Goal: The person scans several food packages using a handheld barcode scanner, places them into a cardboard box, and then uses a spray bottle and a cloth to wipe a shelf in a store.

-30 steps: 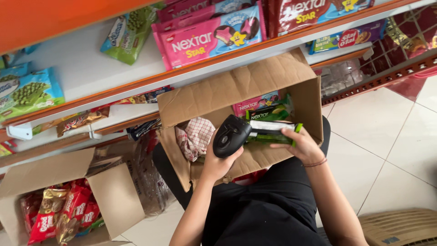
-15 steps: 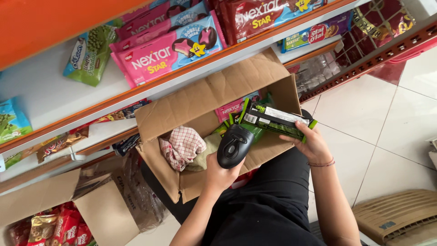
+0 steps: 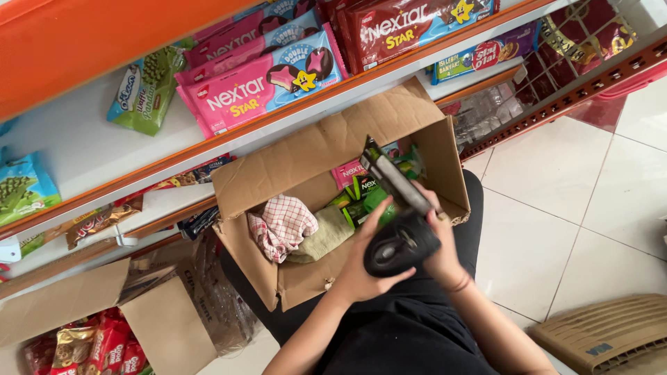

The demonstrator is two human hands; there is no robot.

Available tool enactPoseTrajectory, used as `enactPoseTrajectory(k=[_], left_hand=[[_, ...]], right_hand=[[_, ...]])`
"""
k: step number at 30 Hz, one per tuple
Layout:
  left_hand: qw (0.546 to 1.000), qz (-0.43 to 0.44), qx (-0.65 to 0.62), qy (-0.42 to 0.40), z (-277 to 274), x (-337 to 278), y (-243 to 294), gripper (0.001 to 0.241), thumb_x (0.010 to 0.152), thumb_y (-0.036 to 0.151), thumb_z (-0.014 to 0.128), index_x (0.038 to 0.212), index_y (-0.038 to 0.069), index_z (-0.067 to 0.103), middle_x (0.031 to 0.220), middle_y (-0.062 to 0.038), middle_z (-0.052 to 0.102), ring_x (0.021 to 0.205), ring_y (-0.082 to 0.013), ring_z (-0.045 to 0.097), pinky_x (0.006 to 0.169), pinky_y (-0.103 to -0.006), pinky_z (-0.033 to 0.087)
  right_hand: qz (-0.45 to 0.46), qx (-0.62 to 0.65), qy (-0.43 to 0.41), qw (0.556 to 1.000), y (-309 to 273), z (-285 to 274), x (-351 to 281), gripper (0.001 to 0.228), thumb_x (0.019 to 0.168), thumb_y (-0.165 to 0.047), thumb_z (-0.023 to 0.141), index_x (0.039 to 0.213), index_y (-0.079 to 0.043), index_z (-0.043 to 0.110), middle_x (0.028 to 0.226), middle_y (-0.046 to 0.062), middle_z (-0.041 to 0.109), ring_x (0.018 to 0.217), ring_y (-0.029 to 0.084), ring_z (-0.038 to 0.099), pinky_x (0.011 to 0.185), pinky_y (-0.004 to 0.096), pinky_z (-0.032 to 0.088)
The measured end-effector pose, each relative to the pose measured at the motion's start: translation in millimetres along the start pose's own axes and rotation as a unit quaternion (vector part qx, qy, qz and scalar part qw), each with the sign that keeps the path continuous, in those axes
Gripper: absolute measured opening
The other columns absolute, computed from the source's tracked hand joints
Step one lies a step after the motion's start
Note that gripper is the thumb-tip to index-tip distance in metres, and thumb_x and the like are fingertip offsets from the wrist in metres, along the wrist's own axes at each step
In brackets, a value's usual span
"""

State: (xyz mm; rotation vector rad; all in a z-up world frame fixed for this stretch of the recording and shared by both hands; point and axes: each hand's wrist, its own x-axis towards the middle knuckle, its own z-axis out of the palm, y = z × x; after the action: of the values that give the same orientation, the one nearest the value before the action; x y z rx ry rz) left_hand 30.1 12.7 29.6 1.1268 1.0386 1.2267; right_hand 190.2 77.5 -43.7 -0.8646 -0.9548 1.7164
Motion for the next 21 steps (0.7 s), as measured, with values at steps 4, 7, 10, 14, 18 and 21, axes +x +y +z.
enactPoseTrajectory(k=[4, 7, 10, 14, 18, 21], left_hand=[[0.962, 0.183, 0.2, -0.022, 3.5, 1.6, 10.3, 0.068, 0.068, 0.004, 0.088, 0.13, 0.002, 0.06, 0.154, -0.035, 0.031, 0.141, -0.0375, 0.042, 0.113, -0.0387, 0.042], [0.969, 0.169, 0.182, 0.009, -3.0, -5.4, -0.2, 0.071, 0.067, 0.005, 0.088, 0.132, -0.001, 0.06, 0.154, -0.031, 0.032, 0.134, -0.0326, 0.053, 0.111, -0.0393, 0.043], [0.998, 0.0, 0.003, 0.065, -15.0, -12.0, -28.1, 0.069, 0.073, 0.014, 0.087, 0.133, 0.009, 0.053, 0.122, -0.006, 0.069, 0.113, -0.0145, 0.068, 0.1, -0.0292, 0.054], [0.997, -0.024, 0.008, 0.073, -36.2, -21.9, -49.7, 0.042, 0.082, 0.008, 0.087, 0.121, 0.001, 0.071, 0.11, -0.007, 0.076, 0.1, -0.0155, 0.072, 0.091, -0.0317, 0.057], [0.999, 0.016, 0.031, 0.031, -32.4, -7.7, -26.9, 0.052, 0.079, 0.004, 0.085, 0.127, 0.001, 0.065, 0.11, -0.005, 0.074, 0.101, -0.0149, 0.068, 0.093, -0.0306, 0.054], [0.996, 0.065, 0.054, 0.038, -17.2, 12.2, -6.3, 0.064, 0.078, 0.006, 0.082, 0.135, 0.002, 0.053, 0.122, -0.004, 0.063, 0.111, -0.0148, 0.063, 0.101, -0.0288, 0.047]], right_hand=[[-0.223, -0.342, -0.077, 0.91, 10.7, 29.4, -16.8, 0.079, 0.098, -0.039, 0.063, 0.156, 0.005, 0.032, 0.143, 0.011, 0.044, 0.129, 0.024, 0.046, 0.114, 0.033, 0.036], [-0.159, -0.084, -0.135, 0.974, 10.4, 31.9, -28.0, 0.072, 0.105, -0.053, 0.044, 0.158, -0.004, 0.039, 0.146, 0.009, 0.033, 0.137, 0.02, 0.037, 0.117, 0.033, 0.031], [-0.221, -0.345, -0.07, 0.909, 5.6, 23.2, -24.9, 0.061, 0.092, -0.02, 0.055, 0.152, -0.006, 0.053, 0.148, 0.011, 0.039, 0.148, 0.026, 0.036, 0.13, 0.04, 0.027], [-0.27, -0.465, 0.126, 0.834, -15.1, 7.2, 0.0, 0.073, 0.085, -0.01, 0.072, 0.153, -0.003, 0.047, 0.149, 0.01, 0.034, 0.147, 0.024, 0.034, 0.126, 0.04, 0.03], [-0.117, -0.099, 0.071, 0.986, -40.5, -37.4, 23.5, 0.064, 0.092, 0.002, 0.068, 0.15, 0.001, 0.04, 0.135, 0.017, 0.05, 0.126, 0.023, 0.053, 0.104, 0.035, 0.047], [-0.028, 0.002, 0.074, 0.997, -46.6, -71.8, 31.4, 0.044, 0.095, 0.007, 0.063, 0.139, 0.005, 0.055, 0.117, 0.017, 0.069, 0.103, 0.022, 0.07, 0.094, 0.035, 0.057]])
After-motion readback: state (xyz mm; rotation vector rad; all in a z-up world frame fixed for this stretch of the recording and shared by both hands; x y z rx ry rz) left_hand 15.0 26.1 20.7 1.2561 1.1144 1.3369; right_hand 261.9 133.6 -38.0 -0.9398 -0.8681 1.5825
